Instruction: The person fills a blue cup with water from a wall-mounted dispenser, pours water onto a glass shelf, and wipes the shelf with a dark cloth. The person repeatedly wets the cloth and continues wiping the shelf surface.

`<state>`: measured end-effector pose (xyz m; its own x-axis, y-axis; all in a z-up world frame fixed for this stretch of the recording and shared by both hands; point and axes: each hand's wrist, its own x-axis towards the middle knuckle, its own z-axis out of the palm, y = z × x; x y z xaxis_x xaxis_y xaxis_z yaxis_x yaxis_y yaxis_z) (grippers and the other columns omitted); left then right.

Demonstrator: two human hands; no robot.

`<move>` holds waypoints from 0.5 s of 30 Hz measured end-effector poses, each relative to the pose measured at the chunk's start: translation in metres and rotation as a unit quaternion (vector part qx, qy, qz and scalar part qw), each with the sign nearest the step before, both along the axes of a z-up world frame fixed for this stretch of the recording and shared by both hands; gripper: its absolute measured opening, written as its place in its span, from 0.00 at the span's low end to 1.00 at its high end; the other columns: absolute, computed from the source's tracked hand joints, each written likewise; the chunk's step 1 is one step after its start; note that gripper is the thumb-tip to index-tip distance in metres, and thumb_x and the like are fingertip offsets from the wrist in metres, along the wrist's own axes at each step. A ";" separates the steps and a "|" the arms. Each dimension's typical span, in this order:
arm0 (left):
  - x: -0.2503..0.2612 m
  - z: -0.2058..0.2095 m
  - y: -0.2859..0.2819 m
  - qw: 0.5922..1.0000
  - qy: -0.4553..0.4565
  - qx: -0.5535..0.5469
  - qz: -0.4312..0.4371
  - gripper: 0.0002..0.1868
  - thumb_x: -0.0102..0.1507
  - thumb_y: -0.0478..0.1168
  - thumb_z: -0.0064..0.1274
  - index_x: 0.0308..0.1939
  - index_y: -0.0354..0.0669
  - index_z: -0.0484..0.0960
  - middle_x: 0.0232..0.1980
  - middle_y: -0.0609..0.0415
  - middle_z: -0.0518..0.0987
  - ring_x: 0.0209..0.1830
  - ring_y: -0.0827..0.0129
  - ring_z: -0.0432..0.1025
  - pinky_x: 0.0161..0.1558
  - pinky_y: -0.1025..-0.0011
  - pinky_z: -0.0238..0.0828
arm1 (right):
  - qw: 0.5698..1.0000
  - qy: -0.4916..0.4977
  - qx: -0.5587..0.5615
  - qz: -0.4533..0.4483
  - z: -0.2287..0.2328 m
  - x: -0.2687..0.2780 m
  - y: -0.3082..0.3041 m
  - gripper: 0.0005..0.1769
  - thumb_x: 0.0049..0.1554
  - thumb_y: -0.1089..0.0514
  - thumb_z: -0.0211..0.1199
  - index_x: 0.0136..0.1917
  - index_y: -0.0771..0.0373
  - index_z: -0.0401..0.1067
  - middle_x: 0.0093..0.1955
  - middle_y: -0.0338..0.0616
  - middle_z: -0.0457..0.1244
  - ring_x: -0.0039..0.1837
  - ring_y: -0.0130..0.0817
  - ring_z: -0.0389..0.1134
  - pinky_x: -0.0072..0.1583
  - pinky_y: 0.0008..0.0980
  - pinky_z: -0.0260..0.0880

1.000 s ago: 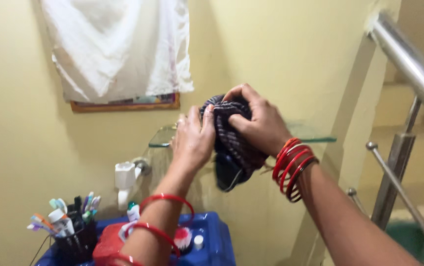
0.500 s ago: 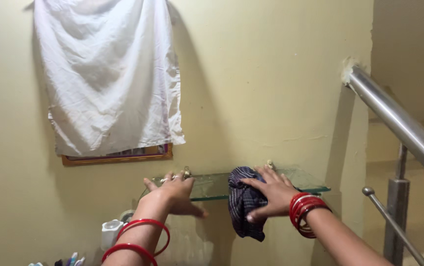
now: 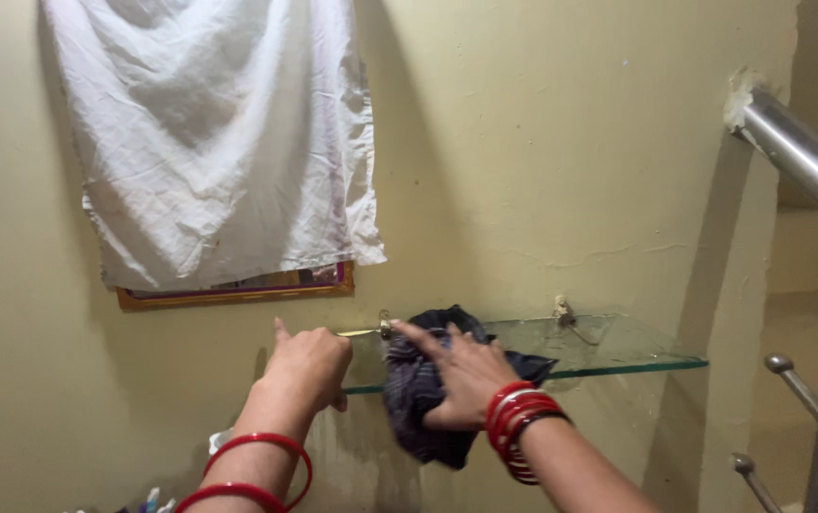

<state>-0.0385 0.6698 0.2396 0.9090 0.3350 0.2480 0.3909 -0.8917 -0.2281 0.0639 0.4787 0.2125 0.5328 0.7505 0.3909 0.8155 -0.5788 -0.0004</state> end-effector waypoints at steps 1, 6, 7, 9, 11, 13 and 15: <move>0.002 -0.002 0.003 1.000 0.000 -0.003 -0.003 0.20 0.52 0.45 0.73 0.44 0.44 0.86 0.50 0.46 0.84 0.58 0.52 0.77 0.75 0.31 0.42 | 1.000 -0.002 0.001 0.010 0.002 -0.009 0.011 0.68 0.40 0.41 0.79 0.84 0.27 0.41 0.77 0.75 0.43 0.73 0.69 0.53 0.68 0.70 0.54; 0.015 -0.006 0.011 0.999 -0.044 0.010 -0.026 0.12 0.61 0.32 0.56 0.47 0.46 0.85 0.51 0.45 0.83 0.57 0.49 0.77 0.71 0.30 0.48 | 0.999 -0.015 -0.027 0.011 -0.003 -0.033 0.069 0.52 0.45 0.45 0.73 0.78 0.38 0.53 0.83 0.55 0.44 0.76 0.62 0.54 0.70 0.74 0.50; 0.018 -0.004 0.011 0.999 -0.027 0.010 -0.018 0.12 0.61 0.31 0.55 0.47 0.45 0.86 0.52 0.45 0.82 0.58 0.50 0.77 0.72 0.30 0.47 | 0.999 -0.040 -0.003 0.021 -0.008 -0.031 0.074 0.49 0.45 0.46 0.73 0.76 0.42 0.56 0.81 0.52 0.48 0.76 0.61 0.53 0.69 0.74 0.52; 0.019 -0.002 0.008 1.000 -0.018 0.011 -0.014 0.11 0.62 0.32 0.54 0.46 0.45 0.86 0.52 0.45 0.82 0.58 0.50 0.77 0.72 0.29 0.47 | 0.999 -0.035 -0.017 0.021 -0.014 -0.021 0.075 0.46 0.48 0.48 0.71 0.76 0.46 0.57 0.77 0.53 0.53 0.77 0.57 0.54 0.71 0.70 0.52; 0.018 0.001 0.003 0.999 -0.035 0.015 -0.023 0.09 0.64 0.33 0.55 0.46 0.45 0.86 0.51 0.46 0.83 0.57 0.49 0.77 0.71 0.27 0.47 | 0.998 -0.047 -0.022 0.021 -0.021 -0.009 0.070 0.45 0.48 0.49 0.71 0.76 0.50 0.57 0.75 0.54 0.56 0.77 0.54 0.54 0.72 0.66 0.53; 0.017 0.007 -0.001 1.000 0.021 0.013 -0.002 0.15 0.55 0.37 0.68 0.46 0.44 0.86 0.52 0.47 0.83 0.59 0.52 0.76 0.72 0.30 0.49 | 0.997 -0.074 -0.020 0.024 -0.026 0.005 0.059 0.46 0.48 0.51 0.71 0.76 0.54 0.56 0.75 0.55 0.55 0.76 0.52 0.55 0.71 0.60 0.56; 0.013 0.009 -0.005 0.999 0.049 0.008 0.005 0.21 0.50 0.39 0.75 0.45 0.44 0.86 0.52 0.47 0.83 0.59 0.52 0.76 0.72 0.32 0.50 | 0.997 -0.069 -0.032 0.014 -0.027 0.019 0.043 0.47 0.48 0.52 0.71 0.77 0.53 0.55 0.75 0.53 0.55 0.76 0.51 0.55 0.72 0.59 0.55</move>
